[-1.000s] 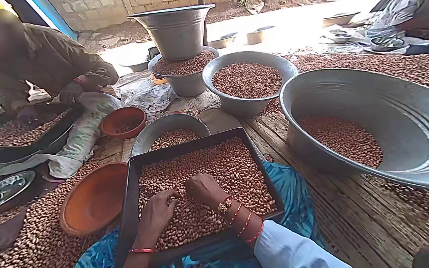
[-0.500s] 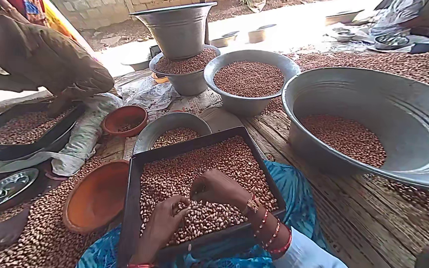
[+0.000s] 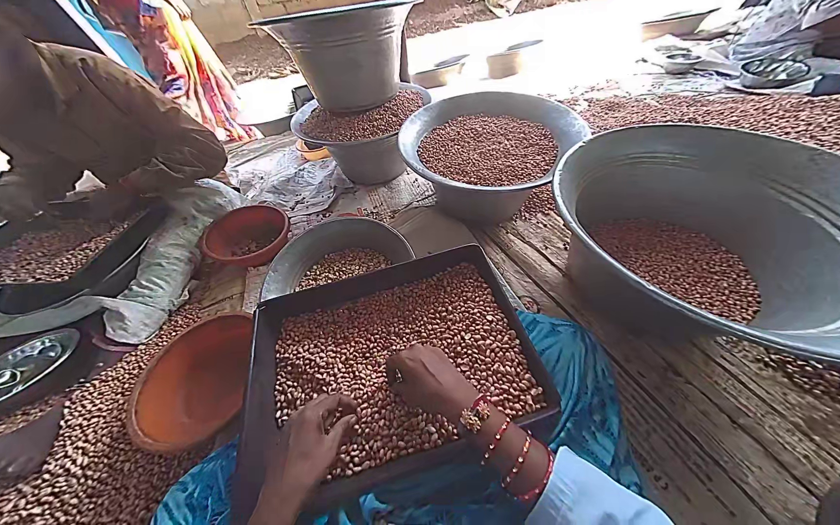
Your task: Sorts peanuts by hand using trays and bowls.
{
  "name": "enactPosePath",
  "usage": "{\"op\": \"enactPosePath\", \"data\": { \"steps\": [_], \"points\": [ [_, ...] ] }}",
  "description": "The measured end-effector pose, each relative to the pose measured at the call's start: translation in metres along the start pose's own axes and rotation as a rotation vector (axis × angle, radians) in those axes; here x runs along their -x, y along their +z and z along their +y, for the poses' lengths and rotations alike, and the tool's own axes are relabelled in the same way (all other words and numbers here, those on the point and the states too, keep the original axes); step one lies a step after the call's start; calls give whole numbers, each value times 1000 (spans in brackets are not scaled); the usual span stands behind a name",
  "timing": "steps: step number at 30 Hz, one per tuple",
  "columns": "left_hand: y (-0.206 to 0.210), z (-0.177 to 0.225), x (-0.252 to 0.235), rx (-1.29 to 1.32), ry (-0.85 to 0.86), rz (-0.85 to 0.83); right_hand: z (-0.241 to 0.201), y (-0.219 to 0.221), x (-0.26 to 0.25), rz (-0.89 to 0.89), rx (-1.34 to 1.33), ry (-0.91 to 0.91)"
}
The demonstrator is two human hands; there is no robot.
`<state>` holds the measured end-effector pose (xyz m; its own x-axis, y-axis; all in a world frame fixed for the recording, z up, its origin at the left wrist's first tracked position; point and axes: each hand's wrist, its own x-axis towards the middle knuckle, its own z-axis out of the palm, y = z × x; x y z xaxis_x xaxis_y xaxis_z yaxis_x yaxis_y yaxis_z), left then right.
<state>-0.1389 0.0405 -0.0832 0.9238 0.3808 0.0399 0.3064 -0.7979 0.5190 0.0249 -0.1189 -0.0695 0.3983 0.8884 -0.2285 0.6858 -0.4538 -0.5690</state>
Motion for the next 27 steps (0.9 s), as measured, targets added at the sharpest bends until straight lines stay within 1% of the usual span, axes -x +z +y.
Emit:
{"op": "enactPosePath", "data": {
  "steps": [2,3,4,5,7,8,9,10,11,12,13,14,15,17,19,21,23,24,27],
  "points": [
    [2,-2,-1,20,10,3,-3,-3,2,-9,19,28],
    [-3,-4,-3,62,21,-42,-5,-6,4,-17,25,35],
    [-13,-7,-3,154,54,-126,-7,-9,8,-38,18,25],
    [-26,-13,-4,309,115,-270,-8,-14,12,-73,-24,-23],
    [-50,-26,-9,689,314,-704,-9,-22,20,-197,-239,-241],
    [-59,-26,-14,791,387,-863,-10,-24,23,-284,-369,-348],
    [-65,-23,-18,828,416,-904,-9,-27,25,-339,-463,-403],
    [-67,-19,-21,797,398,-827,-7,-33,28,-326,-467,-400],
    [-66,-13,-24,708,343,-674,-3,-40,30,-248,-384,-336],
    [-60,-5,-28,559,276,-512,3,-48,31,-151,-248,-220],
    [-54,5,-34,381,210,-404,8,-55,31,-63,-107,-64],
    [-46,17,-40,247,172,-354,13,-63,31,-9,7,106],
    [-38,28,-46,168,177,-349,18,-71,30,30,86,250],
    [-17,48,-52,102,297,-383,32,-81,28,115,151,410],
    [4,64,-56,50,442,-411,42,-89,24,175,165,483],
    [23,71,-62,-31,505,-446,43,-90,19,181,193,548],
    [35,65,-71,-106,513,-457,41,-83,11,172,217,586],
    [37,57,-76,-133,514,-435,38,-76,8,172,217,575],
    [28,33,-82,-207,459,-369,16,-45,1,122,174,467]
  ]
}}
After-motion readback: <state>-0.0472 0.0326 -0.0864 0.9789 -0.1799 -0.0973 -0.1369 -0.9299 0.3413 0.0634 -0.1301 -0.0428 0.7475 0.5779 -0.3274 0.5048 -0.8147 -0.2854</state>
